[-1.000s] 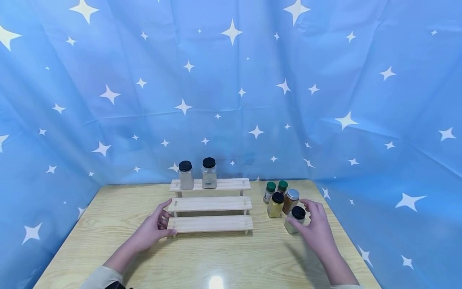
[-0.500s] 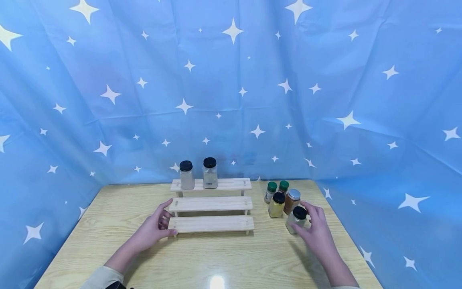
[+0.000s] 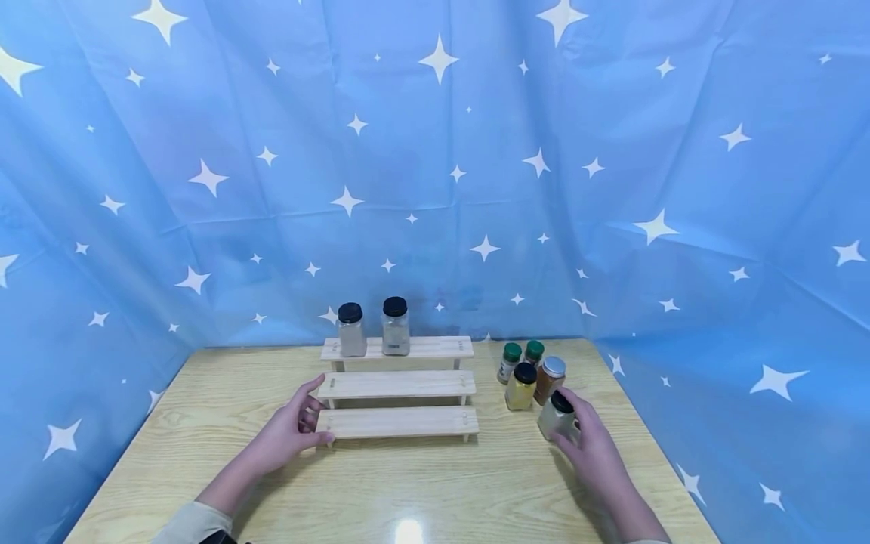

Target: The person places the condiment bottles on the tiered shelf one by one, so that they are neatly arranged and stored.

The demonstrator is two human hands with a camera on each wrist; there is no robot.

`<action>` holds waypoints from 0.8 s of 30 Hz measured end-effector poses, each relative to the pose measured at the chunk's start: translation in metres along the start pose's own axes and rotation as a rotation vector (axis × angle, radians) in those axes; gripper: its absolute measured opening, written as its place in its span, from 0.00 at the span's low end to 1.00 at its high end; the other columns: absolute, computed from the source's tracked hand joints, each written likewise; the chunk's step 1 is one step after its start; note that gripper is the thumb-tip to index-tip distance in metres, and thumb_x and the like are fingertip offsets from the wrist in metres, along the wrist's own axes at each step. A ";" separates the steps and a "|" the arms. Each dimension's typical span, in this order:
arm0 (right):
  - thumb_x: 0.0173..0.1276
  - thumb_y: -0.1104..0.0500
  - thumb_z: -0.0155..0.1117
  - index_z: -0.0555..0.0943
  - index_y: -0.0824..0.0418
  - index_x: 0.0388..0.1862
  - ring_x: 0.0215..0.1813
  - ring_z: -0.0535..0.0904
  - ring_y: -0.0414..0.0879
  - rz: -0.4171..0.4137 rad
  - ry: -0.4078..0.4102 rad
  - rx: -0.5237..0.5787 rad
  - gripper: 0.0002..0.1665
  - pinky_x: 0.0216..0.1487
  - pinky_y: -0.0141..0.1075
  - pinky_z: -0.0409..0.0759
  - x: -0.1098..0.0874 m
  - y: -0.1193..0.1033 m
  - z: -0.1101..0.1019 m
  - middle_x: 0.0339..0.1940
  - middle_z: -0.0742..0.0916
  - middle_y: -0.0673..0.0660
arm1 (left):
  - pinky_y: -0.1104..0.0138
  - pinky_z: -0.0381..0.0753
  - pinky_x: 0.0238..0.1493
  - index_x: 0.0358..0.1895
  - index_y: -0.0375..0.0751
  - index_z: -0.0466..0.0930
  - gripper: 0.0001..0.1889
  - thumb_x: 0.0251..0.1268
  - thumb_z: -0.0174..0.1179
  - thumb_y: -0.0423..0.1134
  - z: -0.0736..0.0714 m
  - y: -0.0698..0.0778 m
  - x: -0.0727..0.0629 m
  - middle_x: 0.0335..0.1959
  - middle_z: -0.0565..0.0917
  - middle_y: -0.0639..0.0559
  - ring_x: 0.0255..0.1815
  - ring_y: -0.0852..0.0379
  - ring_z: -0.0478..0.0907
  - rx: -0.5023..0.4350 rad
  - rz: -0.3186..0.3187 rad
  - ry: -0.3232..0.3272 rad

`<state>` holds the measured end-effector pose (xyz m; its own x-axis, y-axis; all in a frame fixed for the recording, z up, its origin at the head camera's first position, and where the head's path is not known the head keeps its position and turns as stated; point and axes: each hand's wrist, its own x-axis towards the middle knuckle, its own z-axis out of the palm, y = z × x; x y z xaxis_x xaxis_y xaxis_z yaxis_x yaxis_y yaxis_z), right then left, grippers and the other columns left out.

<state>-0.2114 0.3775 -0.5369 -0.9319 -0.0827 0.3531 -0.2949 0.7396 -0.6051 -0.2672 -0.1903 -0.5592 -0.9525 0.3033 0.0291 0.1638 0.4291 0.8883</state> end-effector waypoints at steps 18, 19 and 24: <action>0.68 0.74 0.79 0.69 0.65 0.81 0.59 0.83 0.42 -0.024 0.081 0.084 0.46 0.55 0.22 0.82 0.000 0.006 0.001 0.68 0.81 0.68 | 0.65 0.84 0.43 0.92 0.55 0.50 0.61 0.63 0.84 0.39 0.000 -0.005 0.001 0.57 0.77 0.46 0.43 0.52 0.79 0.017 0.014 0.004; 0.68 0.74 0.79 0.69 0.65 0.81 0.59 0.81 0.37 -0.030 0.085 0.089 0.46 0.55 0.22 0.82 0.001 0.004 -0.001 0.68 0.81 0.68 | 0.65 0.84 0.43 0.92 0.55 0.50 0.61 0.63 0.84 0.39 0.000 -0.005 0.001 0.57 0.77 0.46 0.43 0.52 0.79 0.018 0.014 0.003; 0.67 0.75 0.79 0.70 0.66 0.81 0.58 0.76 0.23 -0.101 0.097 0.103 0.46 0.56 0.20 0.80 0.011 -0.012 -0.013 0.67 0.82 0.67 | 0.65 0.84 0.43 0.92 0.57 0.51 0.61 0.62 0.85 0.40 0.000 -0.003 0.001 0.57 0.77 0.46 0.44 0.52 0.79 0.018 0.012 0.009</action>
<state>-0.2154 0.3761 -0.5166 -0.8732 -0.0842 0.4800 -0.4104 0.6582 -0.6311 -0.2684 -0.1913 -0.5616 -0.9528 0.3005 0.0438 0.1794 0.4407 0.8795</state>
